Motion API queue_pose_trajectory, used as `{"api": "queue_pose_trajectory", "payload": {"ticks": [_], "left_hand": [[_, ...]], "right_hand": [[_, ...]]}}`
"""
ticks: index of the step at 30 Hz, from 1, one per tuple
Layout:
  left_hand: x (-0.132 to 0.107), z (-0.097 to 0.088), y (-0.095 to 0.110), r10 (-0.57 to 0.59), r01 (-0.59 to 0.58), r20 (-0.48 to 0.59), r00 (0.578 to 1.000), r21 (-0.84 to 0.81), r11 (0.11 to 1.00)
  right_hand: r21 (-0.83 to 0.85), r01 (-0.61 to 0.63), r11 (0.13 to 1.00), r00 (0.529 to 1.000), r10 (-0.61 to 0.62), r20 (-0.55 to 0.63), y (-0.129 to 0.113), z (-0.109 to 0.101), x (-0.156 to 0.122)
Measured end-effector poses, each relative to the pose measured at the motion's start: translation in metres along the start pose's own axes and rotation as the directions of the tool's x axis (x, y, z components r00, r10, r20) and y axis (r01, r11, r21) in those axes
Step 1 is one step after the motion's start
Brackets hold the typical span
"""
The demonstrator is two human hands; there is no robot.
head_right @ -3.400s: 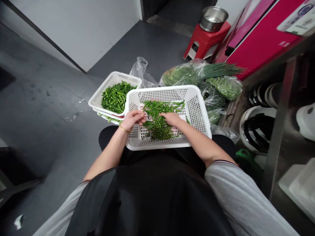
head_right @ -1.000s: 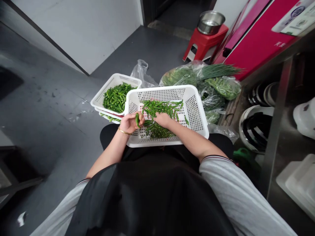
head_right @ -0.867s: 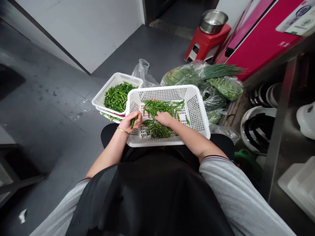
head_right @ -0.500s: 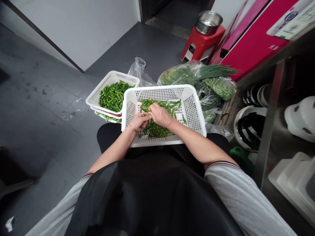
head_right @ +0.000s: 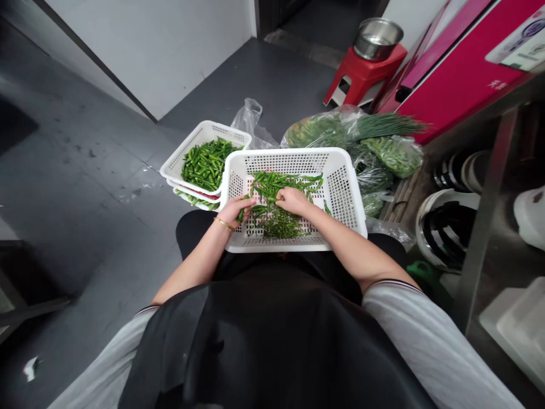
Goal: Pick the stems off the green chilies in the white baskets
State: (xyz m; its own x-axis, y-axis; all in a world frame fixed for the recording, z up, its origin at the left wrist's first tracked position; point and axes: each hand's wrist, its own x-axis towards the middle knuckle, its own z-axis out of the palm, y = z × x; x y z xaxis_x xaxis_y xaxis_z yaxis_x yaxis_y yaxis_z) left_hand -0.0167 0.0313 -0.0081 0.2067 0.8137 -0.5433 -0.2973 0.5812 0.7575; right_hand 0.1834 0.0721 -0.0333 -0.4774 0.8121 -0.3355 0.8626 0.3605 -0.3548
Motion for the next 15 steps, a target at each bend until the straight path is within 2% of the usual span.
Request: {"api": "queue_pose_trajectory", "payload": {"ticks": [2, 4, 5, 7, 9, 11, 13, 15], "left_hand": [[0.010, 0.013, -0.011, 0.070, -0.061, -0.094, 0.993, 0.095, 0.994], [0.018, 0.023, -0.018, 0.152, -0.136, -0.142, 0.978, 0.122, 0.983], [0.021, 0.025, -0.020, 0.172, -0.153, -0.158, 0.972, 0.123, 0.981], [0.025, 0.025, -0.020, 0.164, -0.142, -0.175, 0.971, 0.131, 0.981], [0.025, 0.021, -0.015, 0.151, -0.124, -0.146, 0.978, 0.182, 0.976], [0.022, 0.017, -0.007, 0.180, -0.151, -0.067, 0.981, 0.306, 0.940], [0.019, 0.014, 0.001, 0.217, -0.206, 0.024, 0.976, 0.439, 0.874], [0.015, 0.015, 0.009, 0.211, -0.223, 0.080, 0.974, 0.474, 0.852]], "right_hand": [[0.139, 0.030, 0.990, 0.992, -0.012, -0.126, 0.001, -0.013, -0.007], [0.202, 0.100, 0.974, 0.967, -0.047, -0.251, -0.005, -0.020, -0.014], [0.233, 0.129, 0.964, 0.957, -0.059, -0.286, -0.008, -0.021, -0.016], [0.340, 0.147, 0.929, 0.962, -0.054, -0.269, -0.011, -0.024, -0.020], [0.455, 0.112, 0.883, 0.979, -0.019, -0.204, -0.012, -0.029, -0.021], [0.487, 0.102, 0.867, 0.984, -0.015, -0.178, -0.012, -0.036, -0.019], [0.479, 0.157, 0.864, 0.980, -0.075, -0.185, -0.014, -0.044, -0.017], [0.525, 0.210, 0.825, 0.974, -0.130, -0.184, -0.018, -0.047, -0.015]]}}
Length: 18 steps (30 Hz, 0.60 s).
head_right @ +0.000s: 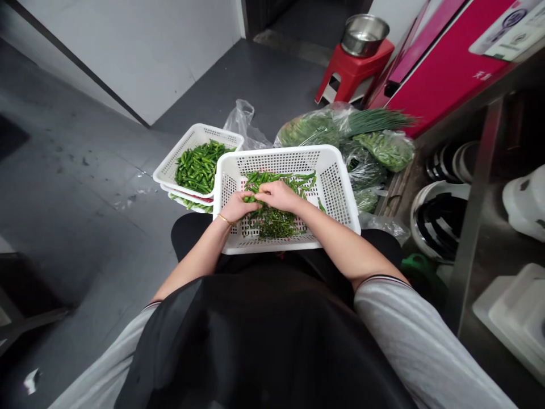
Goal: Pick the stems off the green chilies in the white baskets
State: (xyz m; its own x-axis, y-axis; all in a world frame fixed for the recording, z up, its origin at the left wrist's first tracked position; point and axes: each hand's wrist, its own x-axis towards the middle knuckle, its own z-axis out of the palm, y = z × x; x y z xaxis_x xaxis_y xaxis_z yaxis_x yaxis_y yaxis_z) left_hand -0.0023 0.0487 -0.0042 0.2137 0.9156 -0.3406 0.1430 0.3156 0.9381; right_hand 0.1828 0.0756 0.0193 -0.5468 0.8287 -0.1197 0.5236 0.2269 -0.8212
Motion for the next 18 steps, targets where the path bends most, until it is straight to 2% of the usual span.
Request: {"api": "queue_pose_trajectory", "payload": {"ticks": [3, 5, 6, 8, 10, 12, 14, 18], "left_hand": [[-0.006, 0.003, 0.007, -0.035, 0.044, 0.095, 0.995, -0.100, 0.994], [-0.009, 0.010, 0.006, -0.054, 0.075, 0.124, 0.991, -0.169, 0.983], [-0.011, 0.015, 0.004, -0.066, 0.092, 0.127, 0.990, -0.210, 0.973], [-0.013, 0.022, 0.000, -0.107, 0.147, 0.137, 0.985, -0.318, 0.937], [-0.014, 0.025, -0.003, -0.140, 0.194, 0.162, 0.977, -0.398, 0.897], [-0.015, 0.021, -0.002, -0.134, 0.193, 0.177, 0.975, -0.385, 0.903], [-0.017, 0.014, 0.000, -0.119, 0.171, 0.189, 0.975, -0.290, 0.942], [-0.025, 0.005, -0.001, -0.155, 0.183, 0.222, 0.963, -0.115, 0.976]], "right_hand": [[0.147, -0.046, 0.988, 0.999, 0.045, 0.010, -0.002, 0.005, 0.000], [0.138, -0.067, 0.988, 0.996, 0.074, -0.047, -0.002, 0.011, -0.004], [0.071, -0.050, 0.996, 0.992, 0.058, -0.110, -0.002, 0.014, -0.006], [-0.161, 0.015, 0.987, 0.969, -0.054, -0.242, -0.002, 0.020, -0.012], [-0.385, 0.068, 0.920, 0.938, -0.190, -0.289, -0.004, 0.026, -0.017], [-0.494, 0.084, 0.865, 0.927, -0.251, -0.281, -0.006, 0.031, -0.020], [-0.559, 0.094, 0.824, 0.930, -0.272, -0.246, -0.008, 0.034, -0.023], [-0.711, 0.145, 0.688, 0.964, -0.259, -0.053, -0.008, 0.035, -0.029]]}}
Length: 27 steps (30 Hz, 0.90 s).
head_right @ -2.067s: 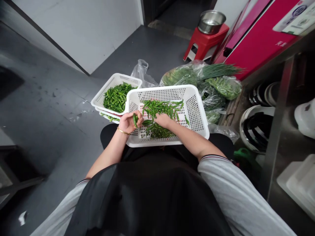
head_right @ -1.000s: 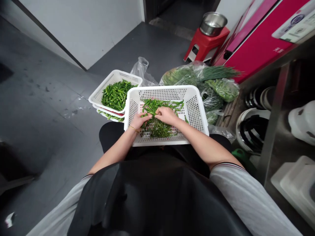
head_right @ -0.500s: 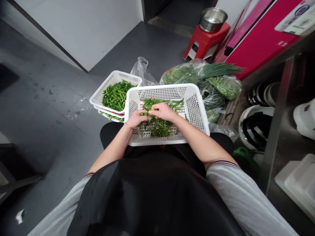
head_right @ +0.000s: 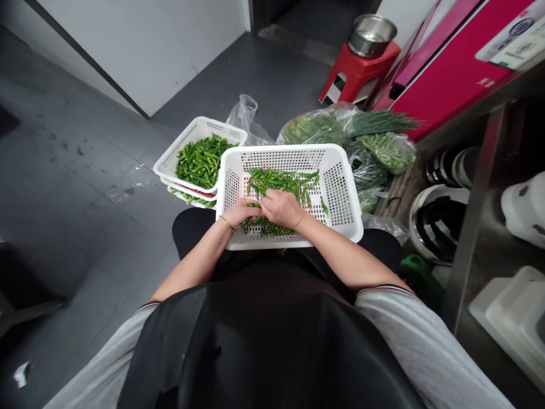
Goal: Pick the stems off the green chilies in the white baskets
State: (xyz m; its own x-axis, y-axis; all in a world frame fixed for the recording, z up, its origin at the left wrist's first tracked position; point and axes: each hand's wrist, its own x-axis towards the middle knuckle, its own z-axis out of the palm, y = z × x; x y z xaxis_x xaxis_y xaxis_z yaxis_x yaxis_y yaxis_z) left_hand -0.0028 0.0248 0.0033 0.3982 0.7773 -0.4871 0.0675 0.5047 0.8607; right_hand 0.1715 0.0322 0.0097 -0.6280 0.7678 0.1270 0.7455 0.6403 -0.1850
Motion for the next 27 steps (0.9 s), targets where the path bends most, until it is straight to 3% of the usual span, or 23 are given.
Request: {"api": "queue_pose_trajectory", "payload": {"ticks": [3, 6, 9, 13, 17, 21, 22, 25, 27], "left_hand": [[-0.003, -0.001, -0.007, -0.042, 0.041, -0.020, 0.999, -0.029, 0.999], [-0.003, -0.008, -0.012, -0.064, 0.066, 0.018, 0.998, -0.282, 0.957], [-0.003, -0.020, -0.014, 0.013, 0.048, 0.107, 0.994, -0.548, 0.835], [-0.004, -0.029, -0.018, 0.065, -0.010, 0.064, 0.996, -0.631, 0.775], [0.000, -0.025, -0.021, 0.072, -0.009, 0.089, 0.993, -0.572, 0.820], [0.005, -0.018, -0.018, 0.052, 0.017, 0.114, 0.992, -0.535, 0.845], [0.006, -0.017, -0.017, 0.036, 0.021, 0.103, 0.994, -0.509, 0.861], [0.009, -0.014, -0.015, -0.038, 0.040, 0.011, 0.999, -0.365, 0.930], [0.013, -0.012, -0.014, -0.080, 0.055, -0.089, 0.993, -0.255, 0.965]], "right_hand": [[-0.129, -0.061, 0.990, 0.986, 0.080, 0.148, 0.012, 0.007, -0.001], [-0.189, -0.169, 0.967, 0.890, 0.232, 0.393, 0.027, 0.025, -0.002], [-0.099, -0.088, 0.991, 0.797, 0.130, 0.589, 0.038, 0.044, -0.010], [0.012, 0.046, 0.999, 0.779, -0.043, 0.626, 0.065, 0.042, -0.046], [-0.061, -0.033, 0.998, 0.742, 0.066, 0.668, 0.090, 0.023, -0.067], [-0.092, -0.130, 0.987, 0.825, 0.160, 0.542, 0.069, 0.035, -0.029], [-0.077, -0.215, 0.973, 0.831, 0.224, 0.509, 0.058, 0.043, -0.015], [0.002, -0.411, 0.912, 0.773, 0.347, 0.531, 0.033, 0.063, 0.018], [0.038, -0.448, 0.893, 0.753, 0.354, 0.555, 0.030, 0.067, 0.025]]}}
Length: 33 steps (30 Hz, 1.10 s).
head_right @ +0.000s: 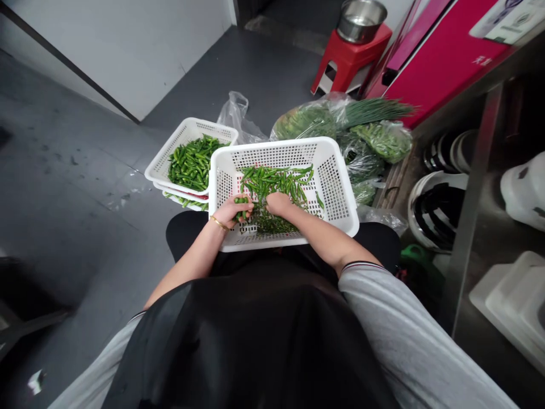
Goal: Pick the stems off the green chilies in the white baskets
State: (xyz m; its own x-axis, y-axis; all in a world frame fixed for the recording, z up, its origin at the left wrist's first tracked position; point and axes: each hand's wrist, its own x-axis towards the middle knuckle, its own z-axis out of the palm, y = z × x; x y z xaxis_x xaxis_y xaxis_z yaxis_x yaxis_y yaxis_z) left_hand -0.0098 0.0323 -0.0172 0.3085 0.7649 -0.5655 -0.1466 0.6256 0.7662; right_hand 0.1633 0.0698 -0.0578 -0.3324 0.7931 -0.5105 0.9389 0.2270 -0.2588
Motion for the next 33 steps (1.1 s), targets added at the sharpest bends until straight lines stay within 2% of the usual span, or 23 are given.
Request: {"api": "queue_pose_trajectory", "payload": {"ticks": [2, 3, 5, 6, 7, 9, 11, 12, 14, 16, 17, 19, 21, 22, 23, 24, 26, 27, 28, 30, 32, 33], "left_hand": [[0.005, 0.004, 0.000, 0.000, 0.007, -0.082, 0.997, 0.087, 0.996], [0.008, 0.007, 0.000, 0.000, 0.011, -0.098, 0.995, 0.115, 0.993], [0.012, 0.015, -0.001, 0.002, 0.007, -0.072, 0.997, 0.130, 0.991], [0.014, 0.020, -0.001, 0.005, -0.001, -0.037, 0.999, 0.115, 0.993], [0.015, 0.025, -0.001, 0.006, -0.006, -0.001, 1.000, 0.082, 0.997], [0.016, 0.031, -0.002, 0.001, 0.000, 0.034, 0.999, -0.011, 1.000], [0.015, 0.031, -0.003, -0.022, 0.023, 0.011, 1.000, -0.085, 0.996], [0.013, 0.028, -0.003, -0.034, 0.032, -0.012, 0.999, -0.099, 0.995], [0.006, 0.018, -0.003, -0.046, 0.042, -0.057, 0.997, -0.069, 0.997], [-0.003, 0.007, 0.000, -0.036, 0.040, -0.087, 0.996, 0.042, 0.998], [-0.009, 0.001, 0.002, -0.010, 0.020, -0.089, 0.996, 0.119, 0.993], [-0.019, -0.008, 0.009, 0.087, -0.072, -0.045, 0.995, 0.272, 0.960], [-0.027, -0.014, 0.018, 0.191, -0.182, 0.008, 0.982, 0.344, 0.921], [-0.028, -0.017, 0.023, 0.222, -0.213, 0.011, 0.975, 0.332, 0.919], [-0.028, -0.019, 0.027, 0.235, -0.225, 0.000, 0.972, 0.289, 0.931], [-0.028, -0.022, 0.030, 0.235, -0.225, -0.019, 0.972, 0.221, 0.949], [-0.023, -0.026, 0.034, 0.220, -0.216, -0.051, 0.974, 0.071, 0.974], [-0.020, -0.028, 0.034, 0.214, -0.213, -0.064, 0.975, 0.023, 0.977], [-0.017, -0.029, 0.034, 0.203, -0.203, -0.079, 0.976, 0.008, 0.979], [-0.010, -0.030, 0.030, 0.173, -0.165, -0.111, 0.979, 0.082, 0.983], [-0.002, -0.026, 0.023, 0.179, -0.137, -0.147, 0.973, 0.258, 0.956], [0.002, -0.024, 0.020, 0.204, -0.132, -0.157, 0.966, 0.380, 0.915]], "right_hand": [[0.099, -0.003, 0.995, 1.000, 0.003, -0.003, 0.006, -0.005, -0.002], [0.221, 0.000, 0.975, 1.000, 0.003, -0.013, 0.010, -0.009, -0.005], [0.515, 0.053, 0.856, 0.997, -0.020, -0.070, 0.017, -0.019, -0.016], [0.613, 0.109, 0.782, 0.991, -0.035, -0.130, 0.017, -0.023, -0.022], [0.643, 0.178, 0.745, 0.976, -0.049, -0.213, 0.016, -0.027, -0.028], [0.505, 0.288, 0.814, 0.917, -0.081, -0.391, 0.007, -0.031, -0.038], [0.285, 0.292, 0.913, 0.857, -0.118, -0.502, -0.006, -0.031, -0.043], [0.205, 0.279, 0.938, 0.843, -0.137, -0.520, -0.013, -0.029, -0.044], [0.160, 0.267, 0.950, 0.846, -0.152, -0.512, -0.029, -0.024, -0.043], [0.291, 0.276, 0.916, 0.883, -0.122, -0.453, -0.042, -0.019, -0.040], [0.413, 0.278, 0.867, 0.914, -0.106, -0.392, -0.046, -0.017, -0.039], [0.671, 0.259, 0.695, 0.963, -0.131, -0.236, -0.048, -0.017, -0.037], [0.809, 0.224, 0.544, 0.971, -0.191, -0.140, -0.038, -0.019, -0.034], [0.814, 0.210, 0.541, 0.972, -0.208, -0.112, -0.030, -0.021, -0.032], [0.773, 0.200, 0.602, 0.973, -0.214, -0.085, -0.021, -0.023, -0.029], [0.675, 0.191, 0.713, 0.977, -0.206, -0.060, -0.012, -0.024, -0.026], [0.321, 0.186, 0.928, 0.982, -0.190, -0.021, 0.000, -0.021, -0.019], [0.122, 0.196, 0.973, 0.980, -0.196, -0.012, 0.003, -0.018, -0.016], [-0.047, 0.215, 0.976, 0.976, -0.216, -0.012, 0.001, -0.013, -0.012], [-0.250, 0.271, 0.930, 0.960, -0.279, 0.006, -0.008, -0.003, -0.005], [-0.324, 0.322, 0.889, 0.944, -0.328, 0.039, -0.019, 0.005, 0.002], [-0.335, 0.331, 0.882, 0.941, -0.335, 0.047, -0.024, 0.006, 0.005]]}}
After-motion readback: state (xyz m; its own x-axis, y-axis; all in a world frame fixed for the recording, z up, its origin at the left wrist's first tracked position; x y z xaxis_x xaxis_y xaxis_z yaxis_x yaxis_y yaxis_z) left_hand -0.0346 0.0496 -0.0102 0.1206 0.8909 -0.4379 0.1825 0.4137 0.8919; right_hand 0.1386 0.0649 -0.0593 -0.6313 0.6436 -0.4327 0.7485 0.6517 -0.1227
